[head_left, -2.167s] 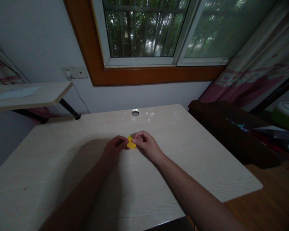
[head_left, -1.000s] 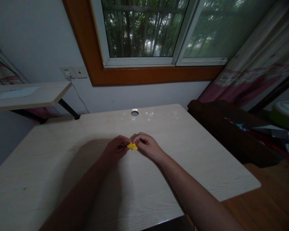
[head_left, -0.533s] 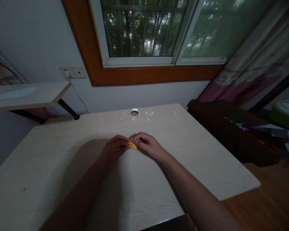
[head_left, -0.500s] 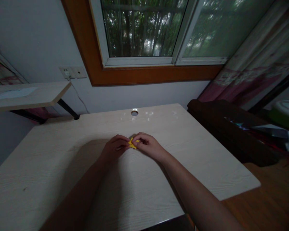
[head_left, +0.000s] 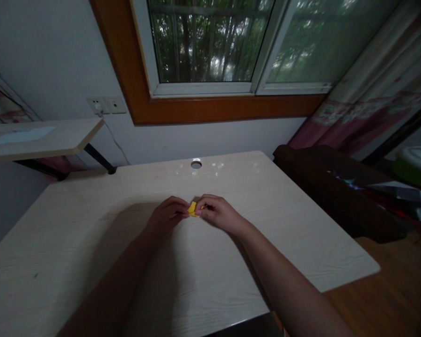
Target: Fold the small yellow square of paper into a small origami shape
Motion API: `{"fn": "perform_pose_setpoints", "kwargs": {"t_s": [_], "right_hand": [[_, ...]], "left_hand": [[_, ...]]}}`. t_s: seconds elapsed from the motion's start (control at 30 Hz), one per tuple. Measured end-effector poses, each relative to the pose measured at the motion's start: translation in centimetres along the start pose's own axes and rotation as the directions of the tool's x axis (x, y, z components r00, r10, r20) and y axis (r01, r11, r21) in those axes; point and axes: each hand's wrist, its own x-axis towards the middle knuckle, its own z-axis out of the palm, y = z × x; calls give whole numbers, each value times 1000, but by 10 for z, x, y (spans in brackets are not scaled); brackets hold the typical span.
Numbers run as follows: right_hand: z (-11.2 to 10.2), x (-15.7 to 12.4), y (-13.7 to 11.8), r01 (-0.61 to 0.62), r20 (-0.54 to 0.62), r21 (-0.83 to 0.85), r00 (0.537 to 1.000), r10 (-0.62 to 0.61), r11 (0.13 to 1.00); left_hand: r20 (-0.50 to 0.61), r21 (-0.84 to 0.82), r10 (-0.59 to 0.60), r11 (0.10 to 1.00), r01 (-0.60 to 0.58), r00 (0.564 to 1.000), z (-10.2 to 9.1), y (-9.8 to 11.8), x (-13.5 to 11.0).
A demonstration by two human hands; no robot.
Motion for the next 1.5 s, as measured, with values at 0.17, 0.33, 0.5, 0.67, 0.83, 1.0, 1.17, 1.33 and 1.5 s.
{"fn": "perform_pose_setpoints", "kwargs": {"t_s": [0.17,0.33,0.5,0.67,0.83,1.0,1.17,1.33,1.5], "right_hand": [[3,-2,1,-65,-44,46,997,67,997],[9,-3,1,-179,-80,193,977,197,965],[14,-1,1,-241,-62,377,957,284,894],[18,1,6,-258,-120,435,933,339,863],[22,1,14,-235,-202,387,922,331,892],[22,0,9,-173,-204,172,957,207,970],[18,-1,-2,-57,-148,8,987,58,998],[18,-2,-5,-16,-143,-53,990,8,998],[18,-3,-5,26,-145,-89,989,-39,996]], "left_hand": [[-21,-63,-34,997,32,999,0,-1,3],[-51,-134,-114,985,106,992,2,-1,3],[-81,-325,-202,931,166,976,5,2,3],[-151,-546,-365,805,230,919,7,4,2],[-138,-503,-388,820,272,911,8,0,2],[-101,-419,-200,897,141,975,13,-6,1],[-68,-334,-128,937,99,989,12,-8,1],[-95,-288,-173,947,139,980,9,-5,2],[-98,-275,-166,952,133,981,6,-7,2]]}}
